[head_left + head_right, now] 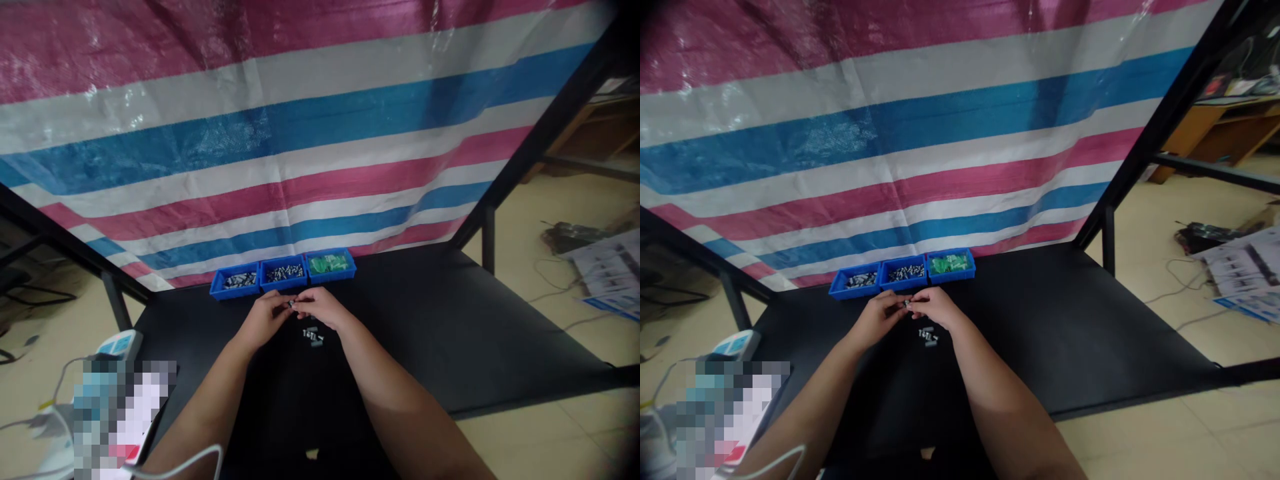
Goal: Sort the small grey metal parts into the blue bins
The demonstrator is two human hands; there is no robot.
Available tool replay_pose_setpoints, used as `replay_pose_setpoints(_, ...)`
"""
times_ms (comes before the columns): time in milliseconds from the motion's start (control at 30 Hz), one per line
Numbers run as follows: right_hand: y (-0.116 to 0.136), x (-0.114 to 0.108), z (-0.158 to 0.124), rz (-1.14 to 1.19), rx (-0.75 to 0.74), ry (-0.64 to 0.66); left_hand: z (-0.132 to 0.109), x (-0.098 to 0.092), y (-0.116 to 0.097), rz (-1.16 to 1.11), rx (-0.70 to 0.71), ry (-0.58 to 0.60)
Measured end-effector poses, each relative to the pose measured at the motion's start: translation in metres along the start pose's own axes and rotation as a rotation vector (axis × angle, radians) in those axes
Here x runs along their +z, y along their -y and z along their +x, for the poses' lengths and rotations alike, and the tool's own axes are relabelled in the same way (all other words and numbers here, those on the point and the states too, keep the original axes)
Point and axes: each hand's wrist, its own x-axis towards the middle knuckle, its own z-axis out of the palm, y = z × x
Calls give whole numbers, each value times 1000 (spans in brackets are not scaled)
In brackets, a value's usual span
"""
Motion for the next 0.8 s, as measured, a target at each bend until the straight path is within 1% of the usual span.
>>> replay_pose_setpoints(67, -2, 1, 1, -4, 17, 24, -2, 0, -1, 0, 4, 33)
replay_pose_setpoints(133, -3, 0, 2, -8, 19, 26, -4, -2, 0, 9, -2, 28)
replay_pose_setpoints(200, -5, -2, 3, -4, -7, -13, -4, -7, 7, 38, -22, -31)
replay_pose_setpoints(233, -5, -3, 4, -17, -30, -47, -3, -13, 12, 69, -37, -81)
replay_pose_setpoints(300, -6, -7, 7, -98, -84, -126, 0, -29, 25, 168, -69, -196)
replay_pose_setpoints(367, -8, -11, 9, -221, -132, -200, 4, -49, 41, 311, -108, -323)
replay_pose_setpoints(400, -9, -12, 10, -268, -149, -229, 7, -61, 49, 381, -145, -363)
replay_pose_setpoints(433, -10, -13, 11, -298, -164, -252, 9, -71, 56, 439, -191, -382)
replay_pose_setpoints(500, -11, -15, 12, -318, -186, -287, 13, -90, 67, 521, -276, -365)
replay_pose_setpoints(567, -11, -17, 12, -331, -199, -320, 15, -102, 74, 551, -319, -352)
replay_pose_setpoints(667, -9, -24, 12, -344, -219, -371, 13, -107, 76, 515, -326, -372)
replay_pose_setpoints(733, -9, -30, 12, -329, -222, -412, 10, -103, 73, 475, -319, -369)
replay_pose_setpoints(800, -9, -36, 13, -331, -208, -440, 8, -94, 68, 439, -307, -347)
